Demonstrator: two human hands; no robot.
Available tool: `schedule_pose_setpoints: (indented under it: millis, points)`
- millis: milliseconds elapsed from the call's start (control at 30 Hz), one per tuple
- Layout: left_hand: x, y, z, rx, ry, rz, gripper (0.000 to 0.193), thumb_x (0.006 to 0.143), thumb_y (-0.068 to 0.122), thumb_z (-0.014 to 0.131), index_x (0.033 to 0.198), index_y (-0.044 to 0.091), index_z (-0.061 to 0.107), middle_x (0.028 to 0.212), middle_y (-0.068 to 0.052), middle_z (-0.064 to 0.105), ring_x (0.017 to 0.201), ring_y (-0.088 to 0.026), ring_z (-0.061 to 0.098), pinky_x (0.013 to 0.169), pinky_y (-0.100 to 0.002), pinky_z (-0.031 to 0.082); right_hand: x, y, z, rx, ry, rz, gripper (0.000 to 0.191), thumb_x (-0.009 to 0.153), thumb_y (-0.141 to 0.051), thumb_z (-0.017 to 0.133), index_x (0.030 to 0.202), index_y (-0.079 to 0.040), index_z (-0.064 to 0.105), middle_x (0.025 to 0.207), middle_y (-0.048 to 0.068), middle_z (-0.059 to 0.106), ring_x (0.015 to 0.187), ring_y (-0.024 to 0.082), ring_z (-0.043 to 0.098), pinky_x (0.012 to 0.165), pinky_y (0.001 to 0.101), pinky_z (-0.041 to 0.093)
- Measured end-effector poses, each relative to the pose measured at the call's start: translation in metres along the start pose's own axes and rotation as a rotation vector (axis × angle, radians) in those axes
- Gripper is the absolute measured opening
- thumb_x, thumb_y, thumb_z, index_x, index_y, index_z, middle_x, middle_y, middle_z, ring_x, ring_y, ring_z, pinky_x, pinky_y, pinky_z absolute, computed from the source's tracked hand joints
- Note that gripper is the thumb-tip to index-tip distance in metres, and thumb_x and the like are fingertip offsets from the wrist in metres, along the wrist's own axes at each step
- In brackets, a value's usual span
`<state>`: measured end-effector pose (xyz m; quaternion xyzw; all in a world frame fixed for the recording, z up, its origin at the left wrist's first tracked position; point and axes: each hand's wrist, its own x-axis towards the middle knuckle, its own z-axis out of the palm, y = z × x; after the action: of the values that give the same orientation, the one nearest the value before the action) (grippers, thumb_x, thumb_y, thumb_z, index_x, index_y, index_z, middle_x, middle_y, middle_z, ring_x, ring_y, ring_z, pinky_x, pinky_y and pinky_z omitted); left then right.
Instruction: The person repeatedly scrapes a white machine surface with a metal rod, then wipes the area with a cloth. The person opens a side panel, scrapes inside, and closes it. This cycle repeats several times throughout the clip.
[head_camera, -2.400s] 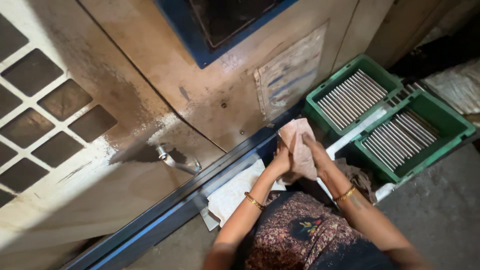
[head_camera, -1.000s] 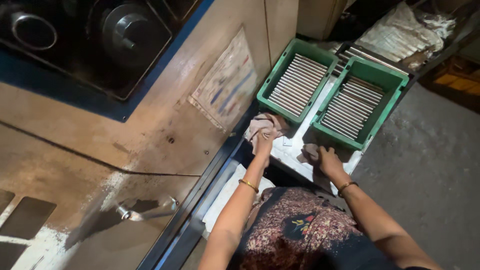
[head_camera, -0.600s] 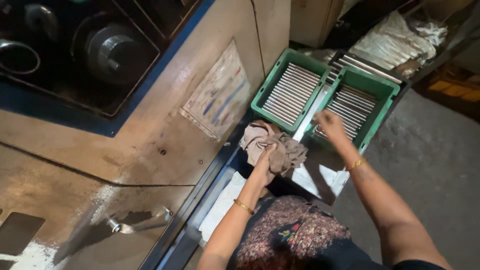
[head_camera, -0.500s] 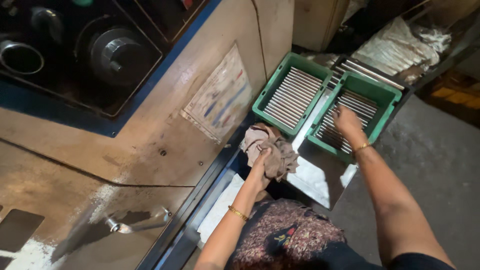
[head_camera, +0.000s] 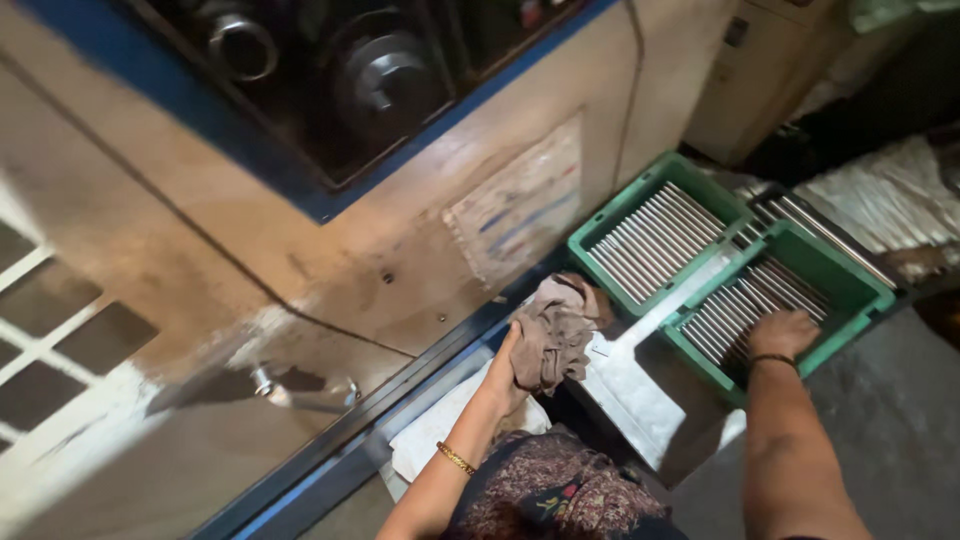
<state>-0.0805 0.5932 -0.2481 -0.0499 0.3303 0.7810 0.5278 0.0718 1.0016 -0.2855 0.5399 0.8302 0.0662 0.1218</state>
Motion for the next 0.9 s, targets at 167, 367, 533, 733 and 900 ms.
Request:
schedule_pose_setpoints:
  millis: [167, 367, 533, 733, 900]
  points:
    - [-0.016, 0.019, 0.014, -0.06, -0.04, 0.088, 0.085, 0.096, 0.071, 0.041, 0.157, 0.012, 0.04, 0.155, -0.01, 0.05, 0.14, -0.029, 0.051, 0.118, -0.047, 0.039, -0.02, 0.0, -0.004, 0.025, 0.034, -0.177, 0.039, 0.103, -0.028, 0.053, 0.128, -0.004, 0.072, 0.134, 0.018, 0.068, 0.123, 0.035, 0.064, 0.103, 0.0558, 0.045]
    - [-0.014, 0.03, 0.025, -0.127, -0.148, 0.185, 0.085, 0.097, 0.072, 0.041, 0.158, 0.013, 0.039, 0.157, -0.008, 0.049, 0.141, -0.029, 0.049, 0.12, -0.047, 0.037, -0.028, 0.009, -0.017, 0.469, -0.156, -0.088, 0.049, 0.106, -0.036, 0.044, 0.122, 0.003, 0.07, 0.128, 0.032, 0.066, 0.117, 0.05, 0.063, 0.096, 0.0581, 0.048]
    - [-0.002, 0.025, 0.013, -0.116, -0.169, 0.203, 0.089, 0.096, 0.075, 0.041, 0.158, 0.011, 0.04, 0.156, -0.009, 0.05, 0.14, -0.028, 0.051, 0.119, -0.046, 0.038, -0.053, 0.033, -0.011, 0.669, 0.048, -0.325, 0.039, 0.111, -0.031, 0.043, 0.118, 0.0, 0.067, 0.114, 0.026, 0.064, 0.104, 0.044, 0.06, 0.088, 0.0515, 0.048]
    - [0.022, -0.011, 0.029, -0.08, -0.01, 0.22, 0.072, 0.096, 0.061, 0.058, 0.146, 0.01, 0.051, 0.141, -0.009, 0.059, 0.127, -0.023, 0.059, 0.109, -0.04, 0.048, -0.149, -0.077, -0.02, 0.812, 0.381, -1.107, 0.013, 0.091, -0.002, 0.054, 0.104, -0.002, 0.059, 0.091, 0.02, 0.061, 0.082, 0.038, 0.059, 0.072, 0.0489, 0.047]
    - [0.005, -0.007, 0.051, 0.017, 0.122, 0.584, 0.039, 0.1, 0.034, 0.073, 0.119, 0.0, 0.067, 0.113, -0.009, 0.071, 0.101, -0.018, 0.068, 0.091, -0.033, 0.055, -0.225, -0.148, -0.035, 1.073, 0.125, -1.141, 0.036, 0.095, -0.008, 0.057, 0.127, 0.007, 0.054, 0.123, 0.034, 0.06, 0.117, 0.05, 0.056, 0.097, 0.0486, 0.047]
